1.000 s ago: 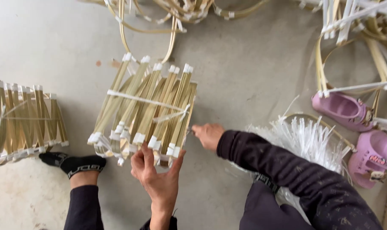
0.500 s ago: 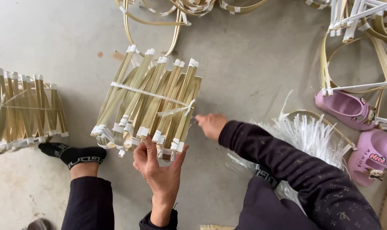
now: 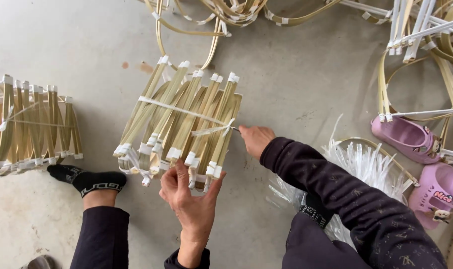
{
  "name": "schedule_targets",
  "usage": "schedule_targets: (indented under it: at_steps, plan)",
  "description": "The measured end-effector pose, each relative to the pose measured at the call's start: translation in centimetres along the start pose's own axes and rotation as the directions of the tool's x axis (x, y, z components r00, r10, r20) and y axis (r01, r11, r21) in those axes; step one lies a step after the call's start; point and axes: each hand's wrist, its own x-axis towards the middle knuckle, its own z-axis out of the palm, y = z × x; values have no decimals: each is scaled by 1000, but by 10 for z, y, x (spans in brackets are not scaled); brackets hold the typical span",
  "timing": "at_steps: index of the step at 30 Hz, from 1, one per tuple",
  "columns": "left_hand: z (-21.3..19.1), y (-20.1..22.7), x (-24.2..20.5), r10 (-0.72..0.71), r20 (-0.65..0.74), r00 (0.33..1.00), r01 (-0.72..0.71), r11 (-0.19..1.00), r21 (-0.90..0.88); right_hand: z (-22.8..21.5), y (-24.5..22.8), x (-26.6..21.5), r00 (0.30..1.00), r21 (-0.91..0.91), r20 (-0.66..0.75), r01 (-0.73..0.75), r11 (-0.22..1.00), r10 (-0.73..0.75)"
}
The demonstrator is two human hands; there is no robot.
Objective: Assembling small bamboo or wood furniture frames using plastic binding strips and a cutting tool.
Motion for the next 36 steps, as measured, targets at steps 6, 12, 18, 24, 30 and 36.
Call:
schedule_targets:
  at_steps: [6, 12, 18, 24, 30, 36]
  plan:
    - [5, 5, -1, 24, 1, 1000, -24, 1000, -12, 7, 6, 22, 997, -57, -71, -17, 998, 13]
    - [4, 10, -4, 88, 24, 996, -88, 996, 3, -14, 2, 25, 996, 1, 20, 91, 996, -91]
    - [5, 7, 1, 114, 18, 993, -115, 993, 23, -9, 7, 35, 997, 86, 81, -16, 996, 9]
    - [-1, 8, 4, 116, -36, 993, -116, 993, -18, 5, 5, 39, 995, 62, 95, 8, 998, -14]
    - [3, 3, 0, 102, 17, 995, -102, 994, 26, -17, 6, 41, 989, 59, 146, -42, 997, 33]
    - [3, 6, 2, 99, 8, 995, -99, 995, 1, -1, 15, 52, 989, 96, 151, -27, 995, 12]
